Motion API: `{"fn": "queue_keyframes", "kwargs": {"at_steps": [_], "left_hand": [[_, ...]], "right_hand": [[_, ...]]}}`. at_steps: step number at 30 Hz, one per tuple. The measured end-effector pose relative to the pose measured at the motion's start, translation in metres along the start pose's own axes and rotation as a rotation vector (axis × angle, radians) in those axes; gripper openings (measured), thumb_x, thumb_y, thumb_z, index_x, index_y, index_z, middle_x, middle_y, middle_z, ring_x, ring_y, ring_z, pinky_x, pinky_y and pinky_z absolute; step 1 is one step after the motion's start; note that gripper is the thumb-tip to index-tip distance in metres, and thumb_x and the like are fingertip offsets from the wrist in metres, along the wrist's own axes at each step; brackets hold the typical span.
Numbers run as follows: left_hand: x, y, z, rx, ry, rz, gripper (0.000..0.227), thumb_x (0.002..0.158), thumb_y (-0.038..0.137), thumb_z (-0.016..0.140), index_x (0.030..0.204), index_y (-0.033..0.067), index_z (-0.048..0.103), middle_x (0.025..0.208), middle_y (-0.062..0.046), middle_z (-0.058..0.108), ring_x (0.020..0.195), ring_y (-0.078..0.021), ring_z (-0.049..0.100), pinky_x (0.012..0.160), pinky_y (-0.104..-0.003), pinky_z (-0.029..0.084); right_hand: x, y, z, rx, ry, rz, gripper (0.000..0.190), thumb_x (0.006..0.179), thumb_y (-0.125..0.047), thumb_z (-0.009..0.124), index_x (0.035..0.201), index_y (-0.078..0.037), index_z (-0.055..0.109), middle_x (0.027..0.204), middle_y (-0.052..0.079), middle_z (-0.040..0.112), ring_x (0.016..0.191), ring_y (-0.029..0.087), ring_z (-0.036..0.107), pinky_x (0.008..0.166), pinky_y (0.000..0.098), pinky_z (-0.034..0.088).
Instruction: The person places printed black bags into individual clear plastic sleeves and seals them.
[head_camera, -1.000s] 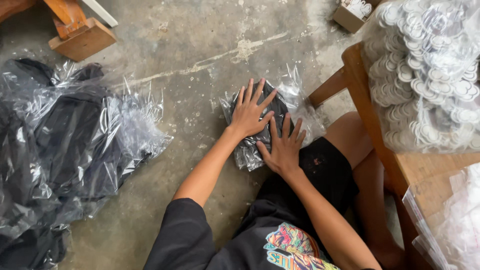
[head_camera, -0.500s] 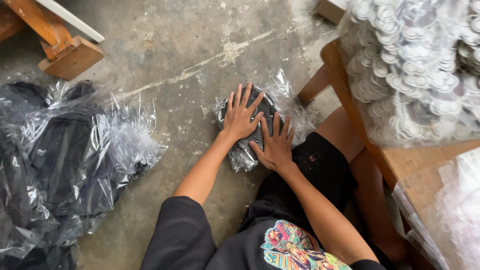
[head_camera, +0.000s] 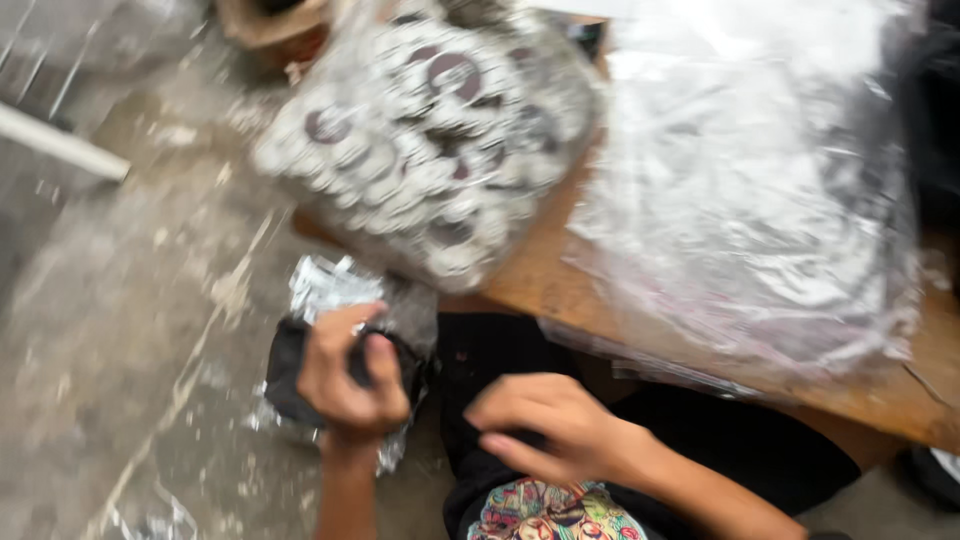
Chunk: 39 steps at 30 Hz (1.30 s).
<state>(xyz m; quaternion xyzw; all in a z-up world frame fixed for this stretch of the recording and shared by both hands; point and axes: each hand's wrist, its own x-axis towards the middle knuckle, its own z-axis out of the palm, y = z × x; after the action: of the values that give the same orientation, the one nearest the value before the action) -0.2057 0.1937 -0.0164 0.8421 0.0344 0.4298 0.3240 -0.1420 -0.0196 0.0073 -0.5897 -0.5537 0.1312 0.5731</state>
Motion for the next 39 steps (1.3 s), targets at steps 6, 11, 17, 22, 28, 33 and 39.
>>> {"fn": "queue_keyframes", "kwargs": {"at_steps": [6,11,17,22,28,33,39], "left_hand": [[0.077,0.099,0.093,-0.308,-0.586,0.333,0.033,0.1,0.016,0.063,0.127,-0.0014,0.058,0.121,-0.024,0.06,0.111,-0.0419,0.06,0.098,-0.049,0.05],[0.078,0.096,0.185,0.143,-0.884,0.15,0.068,0.098,0.046,0.058,0.152,0.008,0.041,0.143,-0.029,0.047,0.12,-0.0486,0.049,0.091,-0.059,0.047],[0.082,0.098,0.205,-0.059,-0.845,0.132,0.06,0.097,0.036,0.06,0.145,0.0017,0.048,0.134,-0.025,0.056,0.117,-0.0428,0.051,0.099,-0.053,0.044],[0.101,0.105,0.197,-0.392,-0.709,-0.039,0.063,0.094,0.02,0.065,0.148,0.0059,0.036,0.139,-0.02,0.047,0.129,-0.0324,0.05,0.11,-0.043,0.046],[0.12,0.126,0.211,-1.465,-1.071,-1.288,0.109,0.068,0.055,0.077,0.151,-0.0019,0.033,0.148,-0.032,0.044,0.13,-0.0502,0.053,0.101,-0.055,0.053],[0.127,0.155,0.223,-0.716,-0.81,-1.119,0.115,0.055,0.05,0.076,0.144,0.0169,0.012,0.151,-0.031,0.032,0.139,-0.0306,0.05,0.086,-0.045,0.068],[0.115,0.13,0.245,-0.474,-0.839,-0.686,0.123,0.074,0.044,0.091,0.149,0.0093,0.0,0.138,-0.033,0.032,0.111,-0.045,0.067,0.087,-0.049,0.065]], "right_hand": [[-0.082,-0.028,-0.138,-1.161,0.547,0.371,0.029,0.099,-0.008,0.077,0.118,0.007,0.062,0.11,0.022,0.066,0.103,0.038,0.065,0.093,0.0449,0.051],[-0.082,0.006,-0.215,-0.941,0.709,1.059,0.052,0.103,-0.049,0.061,0.114,0.0,0.072,0.103,0.013,0.074,0.092,0.027,0.067,0.084,0.0437,0.048],[-0.065,0.03,-0.243,-0.211,0.956,0.843,0.017,0.109,-0.019,0.058,0.095,-0.009,0.057,0.093,0.009,0.066,0.08,0.019,0.064,0.068,0.0303,0.053],[-0.079,-0.008,-0.253,0.224,1.035,0.504,0.005,0.114,-0.013,0.05,0.118,-0.01,0.05,0.105,0.017,0.072,0.073,0.025,0.074,0.052,0.0293,0.061],[-0.114,-0.018,-0.243,0.611,1.031,0.369,0.007,0.111,-0.008,0.051,0.111,-0.01,0.057,0.103,0.012,0.072,0.074,0.029,0.076,0.047,0.0348,0.064],[-0.105,-0.042,-0.219,-0.258,0.91,0.731,0.009,0.105,-0.001,0.053,0.114,0.001,0.049,0.079,0.019,0.066,0.039,0.021,0.054,0.036,0.0299,0.042],[-0.123,-0.024,-0.22,-0.722,0.782,0.315,0.033,0.099,-0.006,0.067,0.131,0.0,0.071,0.052,0.006,0.061,0.038,0.02,0.056,0.039,0.0305,0.045]]}}
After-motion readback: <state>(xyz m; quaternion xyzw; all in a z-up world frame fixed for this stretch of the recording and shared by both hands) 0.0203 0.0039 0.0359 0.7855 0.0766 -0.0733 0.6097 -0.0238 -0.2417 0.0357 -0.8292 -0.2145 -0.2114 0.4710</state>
